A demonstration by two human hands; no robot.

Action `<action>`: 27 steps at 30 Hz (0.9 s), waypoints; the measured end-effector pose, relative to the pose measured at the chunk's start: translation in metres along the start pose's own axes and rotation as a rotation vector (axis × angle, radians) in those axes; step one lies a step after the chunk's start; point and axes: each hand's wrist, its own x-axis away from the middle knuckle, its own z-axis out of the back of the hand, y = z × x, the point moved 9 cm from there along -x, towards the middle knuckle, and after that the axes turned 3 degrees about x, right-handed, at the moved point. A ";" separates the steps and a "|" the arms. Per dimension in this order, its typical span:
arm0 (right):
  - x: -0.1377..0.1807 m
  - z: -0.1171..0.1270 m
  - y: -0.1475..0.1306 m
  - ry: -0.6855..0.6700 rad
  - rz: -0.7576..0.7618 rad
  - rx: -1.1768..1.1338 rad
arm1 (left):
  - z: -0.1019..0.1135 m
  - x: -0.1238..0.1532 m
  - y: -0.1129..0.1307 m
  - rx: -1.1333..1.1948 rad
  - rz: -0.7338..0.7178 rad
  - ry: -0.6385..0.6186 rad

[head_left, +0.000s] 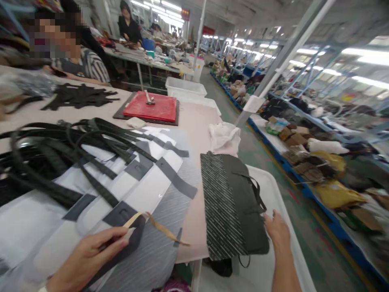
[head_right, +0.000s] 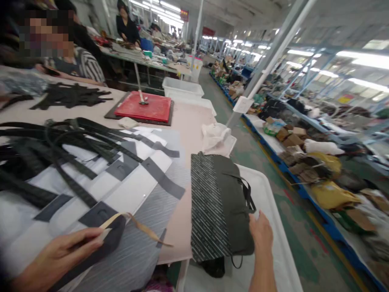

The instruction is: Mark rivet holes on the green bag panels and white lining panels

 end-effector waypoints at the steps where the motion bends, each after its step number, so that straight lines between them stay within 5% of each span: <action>1: 0.010 -0.012 -0.003 -0.036 0.005 0.002 | 0.000 0.003 -0.004 0.035 0.056 -0.016; 4: 0.064 -0.058 -0.048 -0.237 0.123 -0.104 | -0.002 0.005 -0.006 0.106 0.114 -0.044; 7: 0.150 -0.101 -0.135 -0.566 0.331 -0.387 | -0.005 0.004 -0.004 0.158 0.102 -0.072; 10: 0.234 -0.114 -0.219 -0.804 0.549 -0.560 | -0.009 0.003 -0.003 0.161 0.073 -0.116; 13: 0.291 -0.109 -0.274 -0.937 0.771 -0.646 | -0.011 0.004 0.000 0.097 0.003 -0.163; 18: 0.327 -0.106 -0.303 -0.926 1.056 -0.570 | -0.007 0.006 0.004 -0.014 -0.112 -0.115; 27: 0.342 -0.112 -0.300 -0.696 1.294 -0.412 | -0.013 0.005 0.005 -0.072 -0.206 -0.062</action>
